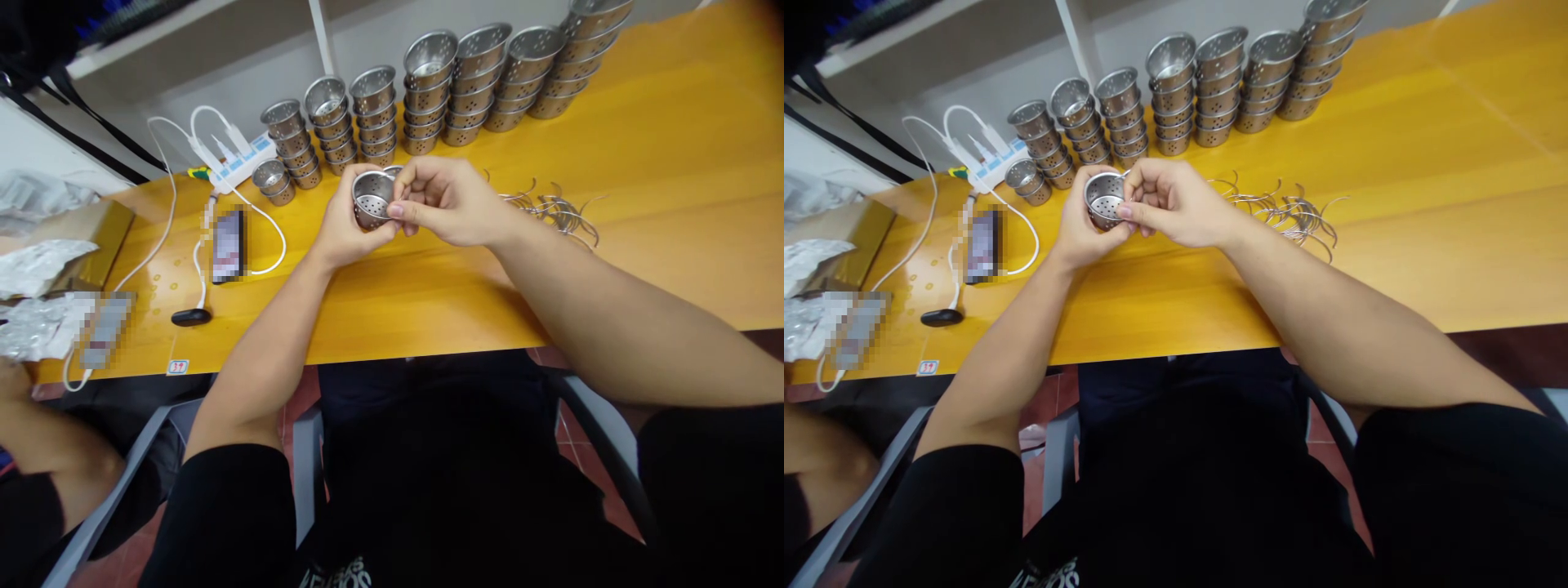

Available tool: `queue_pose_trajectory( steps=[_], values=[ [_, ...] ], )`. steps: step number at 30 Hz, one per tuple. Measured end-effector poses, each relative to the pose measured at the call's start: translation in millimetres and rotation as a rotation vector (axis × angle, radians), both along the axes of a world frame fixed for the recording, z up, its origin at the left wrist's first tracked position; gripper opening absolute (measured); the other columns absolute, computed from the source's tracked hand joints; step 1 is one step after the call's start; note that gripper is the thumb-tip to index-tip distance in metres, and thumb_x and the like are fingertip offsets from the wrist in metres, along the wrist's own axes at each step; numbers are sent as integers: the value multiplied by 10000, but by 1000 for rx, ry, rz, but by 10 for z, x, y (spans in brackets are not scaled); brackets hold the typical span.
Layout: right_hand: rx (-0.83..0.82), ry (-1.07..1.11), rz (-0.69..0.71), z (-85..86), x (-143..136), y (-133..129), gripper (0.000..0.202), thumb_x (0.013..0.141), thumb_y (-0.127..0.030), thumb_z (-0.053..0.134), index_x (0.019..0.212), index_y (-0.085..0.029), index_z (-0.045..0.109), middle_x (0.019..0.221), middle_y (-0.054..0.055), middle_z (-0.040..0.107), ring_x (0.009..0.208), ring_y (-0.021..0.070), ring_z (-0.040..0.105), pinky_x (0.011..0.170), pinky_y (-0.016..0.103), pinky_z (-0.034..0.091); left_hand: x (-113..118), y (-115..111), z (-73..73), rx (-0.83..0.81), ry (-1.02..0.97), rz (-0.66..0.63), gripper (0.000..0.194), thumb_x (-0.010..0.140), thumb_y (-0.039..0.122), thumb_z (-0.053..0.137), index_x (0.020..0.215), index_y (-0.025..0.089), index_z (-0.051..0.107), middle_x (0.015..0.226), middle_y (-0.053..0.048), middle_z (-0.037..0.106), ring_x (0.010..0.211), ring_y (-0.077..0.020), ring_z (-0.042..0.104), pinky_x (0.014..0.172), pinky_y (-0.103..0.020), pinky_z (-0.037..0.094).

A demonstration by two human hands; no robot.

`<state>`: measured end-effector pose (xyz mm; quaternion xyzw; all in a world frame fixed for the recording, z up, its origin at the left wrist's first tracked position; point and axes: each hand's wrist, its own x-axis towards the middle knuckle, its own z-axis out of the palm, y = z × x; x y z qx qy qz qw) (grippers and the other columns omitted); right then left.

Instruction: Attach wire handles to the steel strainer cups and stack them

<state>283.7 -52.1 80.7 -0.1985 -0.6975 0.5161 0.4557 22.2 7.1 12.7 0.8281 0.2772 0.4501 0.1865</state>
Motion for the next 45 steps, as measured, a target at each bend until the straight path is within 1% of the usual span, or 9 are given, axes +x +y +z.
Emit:
queue_pose_trajectory(
  steps=[3,7,17,24,29,34,37,41,45],
  values=[
    [11,18,30,-34,3,31,756,820,-858,1250,1033,-294,793,835,16,735,713,231,701,674,381,681,-2,5,-4,2,-24,-39,861,999,695,1012,1643,354,554,1442,-65,836,1222,-294,904,1117,-520,770],
    [15,36,73,-78,13,78,739,837,-814,1262,1042,-276,798,838,15,740,721,214,708,680,343,678,10,-15,1,-12,-19,2,849,994,652,1028,1639,341,571,1437,-75,822,1293,-326,887,1210,-557,741],
    [3,20,78,-77,43,80,697,810,-780,1287,1022,-267,864,826,27,775,695,215,708,690,364,692,13,-26,-11,13,27,42,826,1021,625,1038,1626,333,558,1438,-73,813,1314,-351,922,1213,-577,764],
    [-3,24,96,-69,34,76,690,827,-768,1284,1012,-258,858,813,26,771,698,209,716,695,354,689,7,-109,68,-16,70,59,795,1042,560,1017,1647,326,557,1486,-102,838,1342,-355,925,1222,-573,783],
    [26,-5,93,-102,51,93,721,882,-857,1219,1050,-262,848,844,27,768,724,210,724,714,357,686,4,-119,76,-3,82,78,790,1049,593,1021,1646,332,573,1484,-85,823,1380,-367,915,1283,-618,759],
    [140,-38,-162,-147,56,83,827,822,-930,1204,1267,-324,858,1158,89,854,948,313,812,801,444,751,-18,-29,-4,18,29,71,884,1056,734,1011,1693,345,537,1550,-106,793,1460,-375,879,1357,-615,708],
    [274,-115,-312,-139,83,78,778,919,-957,1114,1338,-351,863,1351,124,858,1107,376,845,898,497,782,-41,35,-44,13,-1,77,932,1067,846,966,1721,369,503,1590,-110,771,1503,-377,861,1373,-610,693],
    [424,-221,-358,-130,135,85,558,1077,-844,1007,1355,-370,908,1485,144,853,1243,412,838,995,545,805,-66,115,-87,25,-47,57,979,1062,957,908,1738,399,472,1607,-115,768,1516,-383,860,1381,-622,689],
    [467,-288,-324,-182,136,98,386,1120,-655,992,1378,-374,930,1571,133,838,1256,404,841,1097,606,805,-76,180,-141,63,-51,38,1054,1050,1046,854,1772,402,436,1636,-116,753,1578,-397,838,1439,-637,655]
  ],
)
